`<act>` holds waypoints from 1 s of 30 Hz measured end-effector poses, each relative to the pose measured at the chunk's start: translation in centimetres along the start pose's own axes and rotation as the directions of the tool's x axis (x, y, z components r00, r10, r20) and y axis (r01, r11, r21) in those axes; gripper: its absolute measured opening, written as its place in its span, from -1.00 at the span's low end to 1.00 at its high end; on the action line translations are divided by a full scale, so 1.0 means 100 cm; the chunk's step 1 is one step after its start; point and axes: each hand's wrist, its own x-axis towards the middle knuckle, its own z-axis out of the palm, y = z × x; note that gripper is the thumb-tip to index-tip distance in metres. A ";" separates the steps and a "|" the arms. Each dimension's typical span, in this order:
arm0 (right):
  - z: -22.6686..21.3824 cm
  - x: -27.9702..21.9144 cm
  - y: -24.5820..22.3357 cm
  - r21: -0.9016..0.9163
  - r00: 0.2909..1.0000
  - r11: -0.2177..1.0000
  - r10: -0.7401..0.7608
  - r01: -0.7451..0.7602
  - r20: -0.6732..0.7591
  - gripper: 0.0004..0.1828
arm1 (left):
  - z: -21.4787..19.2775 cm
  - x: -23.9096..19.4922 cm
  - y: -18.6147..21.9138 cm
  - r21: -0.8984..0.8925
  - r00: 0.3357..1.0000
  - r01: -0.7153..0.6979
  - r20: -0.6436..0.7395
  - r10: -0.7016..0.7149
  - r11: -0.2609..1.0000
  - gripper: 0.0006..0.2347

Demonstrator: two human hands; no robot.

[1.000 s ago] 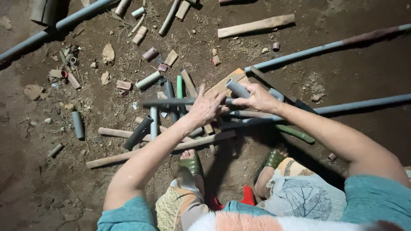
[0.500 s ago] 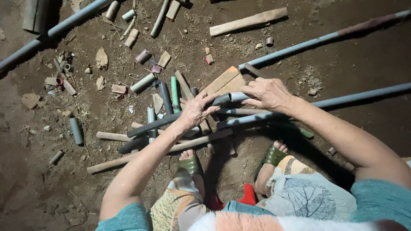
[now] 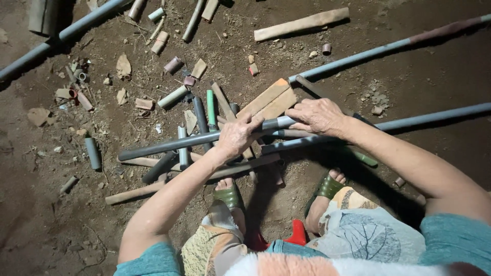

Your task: The person uses a hand saw to cut a small wooden block, then picks up and connects various metal pipes and elbow joints on the ground. They assemble the pieces into a larger structure, adjusting the connections by hand.

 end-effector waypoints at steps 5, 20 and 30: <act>0.037 -0.004 -0.002 0.088 0.975 0.996 -0.022 0.003 0.221 -0.62 | 0.040 -0.014 -0.004 -0.084 0.910 0.149 0.401 -0.103 0.985 -0.59; 0.113 -0.036 0.015 0.079 0.871 0.957 0.218 -0.280 0.441 -0.57 | -0.005 -0.054 -0.131 -0.003 0.713 0.688 0.189 -0.675 0.726 -0.48; 0.123 -0.048 0.024 -0.041 0.872 0.965 0.251 -0.258 0.420 -0.63 | 0.000 -0.058 -0.132 -0.119 0.526 0.850 0.251 -0.813 0.513 -0.49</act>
